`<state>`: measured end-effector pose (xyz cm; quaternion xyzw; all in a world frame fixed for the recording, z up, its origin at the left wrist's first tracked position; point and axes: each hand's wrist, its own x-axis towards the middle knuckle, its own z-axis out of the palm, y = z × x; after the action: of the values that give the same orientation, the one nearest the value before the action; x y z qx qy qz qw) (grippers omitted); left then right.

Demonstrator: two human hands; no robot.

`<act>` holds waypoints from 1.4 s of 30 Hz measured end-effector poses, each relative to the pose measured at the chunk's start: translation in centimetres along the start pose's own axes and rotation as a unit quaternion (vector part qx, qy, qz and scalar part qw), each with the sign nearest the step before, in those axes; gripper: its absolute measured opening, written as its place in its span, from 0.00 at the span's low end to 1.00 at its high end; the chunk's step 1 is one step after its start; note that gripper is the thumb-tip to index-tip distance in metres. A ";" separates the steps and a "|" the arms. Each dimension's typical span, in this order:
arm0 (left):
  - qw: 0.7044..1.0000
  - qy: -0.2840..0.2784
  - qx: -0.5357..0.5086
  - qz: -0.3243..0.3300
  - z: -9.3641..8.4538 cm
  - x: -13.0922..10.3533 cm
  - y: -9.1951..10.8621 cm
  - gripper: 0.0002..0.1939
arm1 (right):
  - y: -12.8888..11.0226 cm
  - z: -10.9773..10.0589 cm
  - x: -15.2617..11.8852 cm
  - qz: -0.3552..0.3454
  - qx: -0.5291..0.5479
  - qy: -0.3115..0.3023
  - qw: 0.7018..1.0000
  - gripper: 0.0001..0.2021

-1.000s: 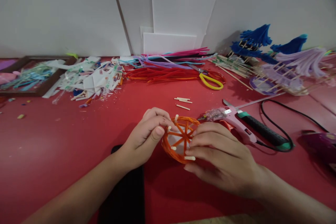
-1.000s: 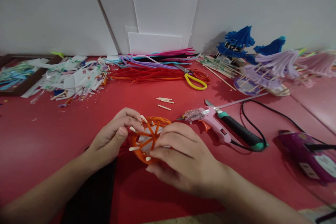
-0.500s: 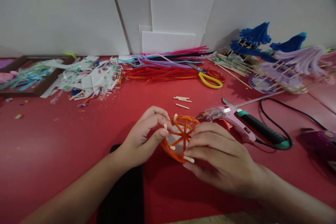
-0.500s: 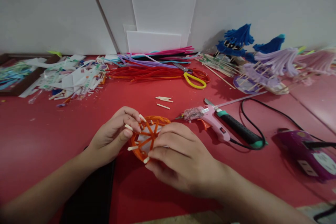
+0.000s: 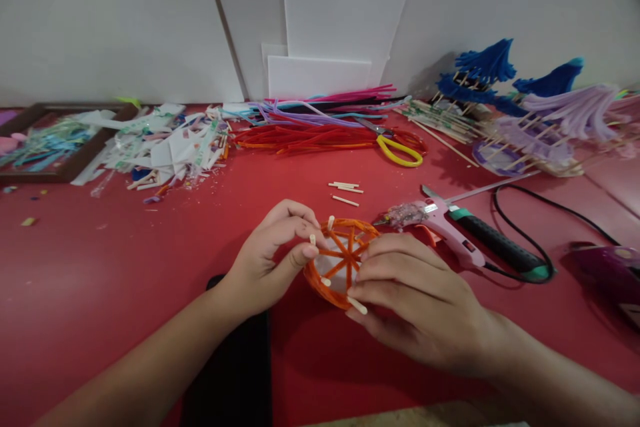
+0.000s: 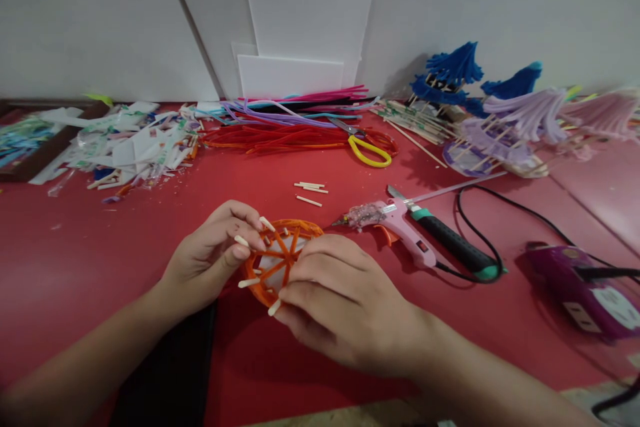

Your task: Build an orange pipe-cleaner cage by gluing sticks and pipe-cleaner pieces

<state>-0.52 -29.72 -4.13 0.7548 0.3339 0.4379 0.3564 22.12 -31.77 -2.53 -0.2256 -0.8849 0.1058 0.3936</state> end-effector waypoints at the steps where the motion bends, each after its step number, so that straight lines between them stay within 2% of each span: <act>1: 1.000 0.002 0.000 0.002 0.0 0.0 0.0 0.11 | 0.0 0.0 0.0 0.000 0.002 -0.001 1.000 0.01; 10: 1.000 0.003 -0.002 0.015 -0.1 0.1 -0.2 0.11 | 0.2 0.1 -0.1 -0.002 0.003 -0.004 1.000 0.01; 14: 0.999 0.017 -0.021 0.022 0.0 0.1 -0.5 0.11 | 0.2 -0.9 0.1 -0.011 -0.021 -0.005 1.000 0.05; 15: 0.999 0.023 -0.032 0.019 0.1 0.0 -0.7 0.14 | 0.5 -1.6 0.1 0.006 -0.032 0.009 0.999 0.05; 17: 0.998 0.029 -0.064 0.002 0.2 -0.2 -0.9 0.20 | 1.5 -3.2 -0.1 0.083 -0.070 0.057 0.992 0.06; 19: 0.995 0.030 -0.098 -0.014 0.2 -0.4 -1.2 0.23 | 3.2 -5.1 -0.6 0.214 -0.146 0.101 0.961 0.06; 20: 0.993 0.031 -0.110 -0.020 0.3 -0.6 -1.4 0.26 | 4.2 -6.1 -1.0 0.269 -0.193 0.078 0.940 0.06; 21: 0.992 0.030 -0.117 -0.021 0.3 -0.7 -1.5 0.30 | 5.2 -7.0 -1.4 0.331 -0.226 0.028 0.916 0.05; 23: 0.993 0.020 -0.114 -0.014 0.3 -0.8 -1.7 0.43 | 6.8 -8.3 -2.4 0.427 -0.255 -0.119 0.859 0.07; 25: 0.996 -0.018 -0.092 0.004 0.3 -0.8 -1.8 0.57 | 7.7 -9.0 -3.3 0.472 -0.234 -0.249 0.813 0.11; 26: 0.996 -0.047 -0.071 0.016 0.3 -0.7 -1.7 0.62 | 7.8 -9.0 -3.6 0.480 -0.229 -0.292 0.795 0.12; 28: 0.993 -0.110 -0.020 0.042 0.4 -0.6 -1.5 0.67 | 7.8 -8.8 -3.8 0.478 -0.235 -0.336 0.776 0.12; 31: 0.984 -0.165 0.019 0.064 0.5 -0.3 -1.0 0.64 | 7.6 -8.1 -3.5 0.457 -0.263 -0.354 0.772 0.09; 35: 0.985 -0.166 -0.045 0.021 0.8 -0.4 -0.7 0.63 | 7.8 -7.7 -2.9 0.421 -0.265 -0.368 0.785 0.08; 37: 0.985 -0.161 -0.058 0.022 0.9 -0.5 -0.8 0.63 | 7.7 -7.6 -2.5 0.421 -0.286 -0.365 0.780 0.07; 39: 0.986 -0.153 -0.062 0.021 0.9 -0.6 -1.0 0.61 | 7.4 -7.5 -1.9 0.447 -0.310 -0.339 0.767 0.08; 42: 0.986 -0.150 -0.063 0.027 0.9 -0.5 -1.1 0.60 | 6.6 -7.2 -0.8 0.513 -0.331 -0.259 0.749 0.12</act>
<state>-0.09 -29.76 -5.63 0.7967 0.2281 0.3490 0.4375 30.04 -26.30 -0.70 -0.7253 -0.6839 0.0469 -0.0631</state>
